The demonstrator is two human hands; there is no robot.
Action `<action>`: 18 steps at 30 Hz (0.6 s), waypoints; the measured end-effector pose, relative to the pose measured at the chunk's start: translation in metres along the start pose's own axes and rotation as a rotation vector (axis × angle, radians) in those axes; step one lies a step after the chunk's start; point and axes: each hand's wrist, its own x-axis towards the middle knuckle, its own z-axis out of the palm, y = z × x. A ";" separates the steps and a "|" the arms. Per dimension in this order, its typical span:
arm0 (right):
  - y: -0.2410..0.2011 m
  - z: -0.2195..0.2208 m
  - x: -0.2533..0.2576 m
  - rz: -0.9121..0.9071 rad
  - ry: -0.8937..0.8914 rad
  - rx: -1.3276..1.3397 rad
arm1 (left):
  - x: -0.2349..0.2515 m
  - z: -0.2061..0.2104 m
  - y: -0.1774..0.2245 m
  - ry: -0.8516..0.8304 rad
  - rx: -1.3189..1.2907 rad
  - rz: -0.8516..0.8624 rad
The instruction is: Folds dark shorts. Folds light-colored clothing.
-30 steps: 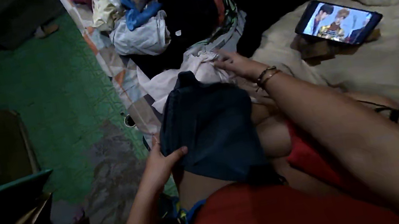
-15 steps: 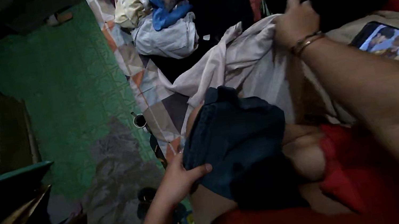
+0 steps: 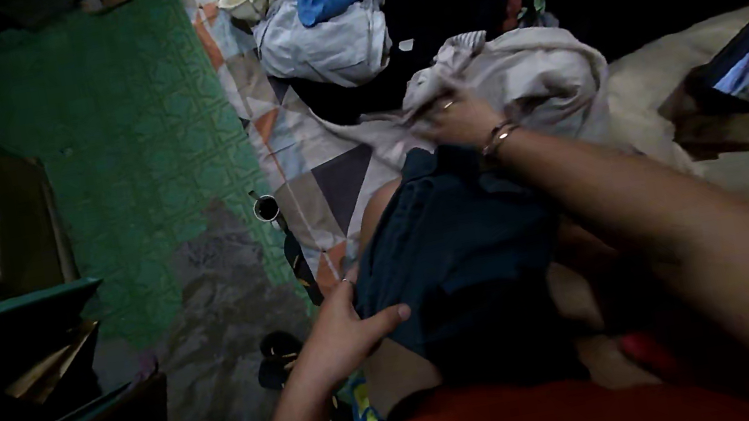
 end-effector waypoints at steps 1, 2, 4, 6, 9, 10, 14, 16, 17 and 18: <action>0.021 -0.002 -0.010 0.151 -0.003 -0.030 | -0.004 0.002 -0.006 0.040 -0.045 0.007; 0.040 -0.008 -0.019 0.261 -0.046 -0.038 | -0.009 0.005 -0.011 0.083 -0.097 0.010; 0.057 -0.029 -0.037 0.251 -0.071 0.105 | -0.021 0.017 -0.020 0.165 -0.198 0.001; 0.043 -0.057 -0.057 0.090 0.069 0.472 | -0.031 0.033 -0.024 0.207 -0.251 -0.007; -0.004 -0.083 -0.104 0.005 -0.046 0.871 | -0.036 0.052 -0.030 0.232 -0.204 0.005; -0.016 -0.082 -0.121 0.012 -0.160 0.940 | -0.035 0.056 -0.030 0.242 -0.187 0.010; -0.022 -0.061 -0.138 0.092 -0.342 0.967 | -0.021 0.063 -0.026 0.328 -0.136 0.063; -0.028 -0.053 -0.133 0.103 -0.242 0.937 | -0.014 0.067 -0.023 0.382 -0.112 0.146; -0.031 -0.050 -0.129 0.098 -0.209 0.934 | -0.011 0.068 -0.020 0.420 -0.097 0.199; -0.033 -0.049 -0.126 0.090 -0.215 0.934 | -0.009 0.069 -0.017 0.442 -0.081 0.233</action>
